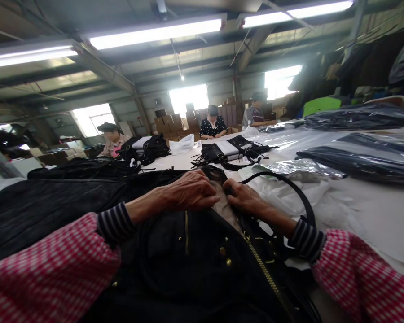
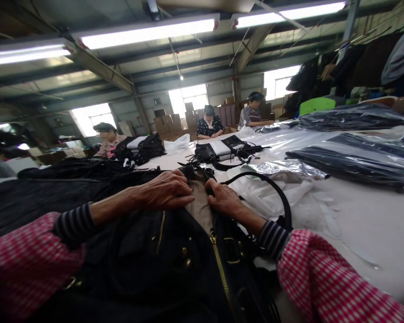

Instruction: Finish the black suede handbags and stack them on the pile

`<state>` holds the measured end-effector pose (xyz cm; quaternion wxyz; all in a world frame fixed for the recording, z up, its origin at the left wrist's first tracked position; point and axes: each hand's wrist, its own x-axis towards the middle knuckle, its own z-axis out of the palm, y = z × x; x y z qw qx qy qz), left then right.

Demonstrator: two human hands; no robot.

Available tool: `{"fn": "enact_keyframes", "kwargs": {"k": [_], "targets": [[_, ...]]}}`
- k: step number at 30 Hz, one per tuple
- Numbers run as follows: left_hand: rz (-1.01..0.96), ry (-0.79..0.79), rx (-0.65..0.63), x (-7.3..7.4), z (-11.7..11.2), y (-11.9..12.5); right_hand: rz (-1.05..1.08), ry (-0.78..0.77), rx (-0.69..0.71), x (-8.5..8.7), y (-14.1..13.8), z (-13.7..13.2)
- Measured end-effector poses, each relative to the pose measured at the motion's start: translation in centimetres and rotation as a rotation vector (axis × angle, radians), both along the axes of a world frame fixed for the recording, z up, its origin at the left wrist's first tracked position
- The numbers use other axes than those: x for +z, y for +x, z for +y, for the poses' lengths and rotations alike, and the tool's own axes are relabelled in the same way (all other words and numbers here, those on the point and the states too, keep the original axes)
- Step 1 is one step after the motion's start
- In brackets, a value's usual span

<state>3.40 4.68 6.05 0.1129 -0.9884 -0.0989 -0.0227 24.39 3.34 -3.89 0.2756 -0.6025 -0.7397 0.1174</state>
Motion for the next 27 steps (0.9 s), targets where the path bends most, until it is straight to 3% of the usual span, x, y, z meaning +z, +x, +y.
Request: {"fn": "enact_keyframes", "kwargs": {"k": [3,8,12,15,18,24,27], "targets": [[0.050,0.011,-0.004,0.0,-1.0,-2.0,-0.243,0.039,-0.033,0.6,-0.8,-1.3],[0.025,0.048,0.017,-2.5,-2.0,-3.6,-0.560,0.320,-0.008,1.9,-2.2,-2.1],[-0.016,0.070,0.035,-2.7,-2.1,-4.1,-0.439,0.165,0.148,3.1,-3.6,-0.4],[-0.046,0.060,0.089,-2.2,-2.0,-4.5,-0.377,0.083,0.120,3.2,-4.9,1.5],[-0.036,0.050,0.181,-2.1,-1.4,-4.6,-0.455,0.073,0.055,3.0,-6.0,2.8],[0.018,0.076,0.415,-3.1,0.2,-3.1,-0.552,0.072,0.078,3.8,-7.0,2.5],[0.013,0.082,0.421,-4.1,0.3,-2.7,-0.574,0.080,0.103,4.4,-7.2,1.9]]}}
